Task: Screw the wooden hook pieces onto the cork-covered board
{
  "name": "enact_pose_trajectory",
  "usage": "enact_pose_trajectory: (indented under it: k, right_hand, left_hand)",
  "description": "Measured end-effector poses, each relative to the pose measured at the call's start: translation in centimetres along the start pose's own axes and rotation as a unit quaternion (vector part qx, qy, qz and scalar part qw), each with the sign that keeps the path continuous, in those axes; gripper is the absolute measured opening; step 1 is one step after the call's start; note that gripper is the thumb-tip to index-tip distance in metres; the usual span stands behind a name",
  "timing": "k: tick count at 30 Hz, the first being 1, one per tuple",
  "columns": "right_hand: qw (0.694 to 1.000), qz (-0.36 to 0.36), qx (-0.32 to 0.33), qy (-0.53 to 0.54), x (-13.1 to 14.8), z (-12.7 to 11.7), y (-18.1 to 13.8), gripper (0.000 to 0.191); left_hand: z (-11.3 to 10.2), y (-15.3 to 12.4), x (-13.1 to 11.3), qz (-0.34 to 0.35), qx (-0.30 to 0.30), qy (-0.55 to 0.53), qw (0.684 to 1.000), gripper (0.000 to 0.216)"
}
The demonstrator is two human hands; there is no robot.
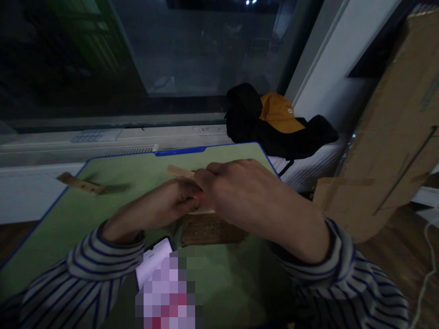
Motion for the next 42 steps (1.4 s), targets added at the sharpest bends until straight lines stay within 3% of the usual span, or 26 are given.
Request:
enact_pose_trajectory:
  k: [6, 10, 14, 21, 26, 30, 33, 39, 42]
  right_hand:
    - [1.000, 0.000, 0.001, -0.010, 0.22, 0.07, 0.16, 0.016]
    - [1.000, -0.024, -0.011, 0.014, 0.13, -0.02, -0.20, 0.021]
    - [0.997, -0.050, -0.021, 0.054, 0.02, -0.35, -0.44, 0.020]
    - [1.000, -0.003, -0.006, 0.028, 0.03, -0.37, -0.06, 0.018]
    - [1.000, 0.008, -0.002, 0.016, -0.08, -0.13, 0.00, 0.018]
    - [0.999, -0.028, -0.022, 0.032, -0.15, -0.26, -0.23, 0.029]
    - [0.996, -0.063, -0.020, 0.066, -0.07, -0.44, -0.36, 0.025]
    - [0.999, 0.014, 0.013, 0.033, -0.26, -0.20, 0.00, 0.012]
    - [1.000, 0.012, 0.003, 0.008, -0.21, -0.11, 0.07, 0.009]
  left_hand:
    - [-0.28, 0.12, -0.17, 0.021, -0.038, 0.010, 0.999, 0.017]
    - [-0.22, 0.31, -0.13, 0.024, -0.059, 0.018, 0.998, 0.025]
    - [-0.20, 0.27, -0.20, 0.039, -0.048, -0.002, 0.998, 0.014]
    - [-0.19, 0.03, -0.24, 0.010, -0.002, 0.010, 1.000, 0.024]
    - [-0.20, 0.19, -0.39, 0.017, -0.031, 0.038, 0.999, 0.018]
    - [-0.09, 0.28, -0.22, 0.018, -0.059, 0.042, 0.997, 0.024]
    - [0.02, 0.25, -0.07, 0.028, -0.043, 0.013, 0.999, 0.018]
    - [0.32, 0.25, 0.10, 0.020, -0.007, -0.002, 1.000, 0.022]
    - [0.40, 0.28, 0.03, 0.016, -0.004, -0.006, 1.000, 0.023]
Point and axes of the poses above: each hand's wrist, its own y-axis towards the middle knuckle, its own z-axis out of the palm, x = y × z, the point moved 2 cm from there along y, towards the middle knuckle, and after that the axes turned 2 degrees about x, right-handed, at the moved point
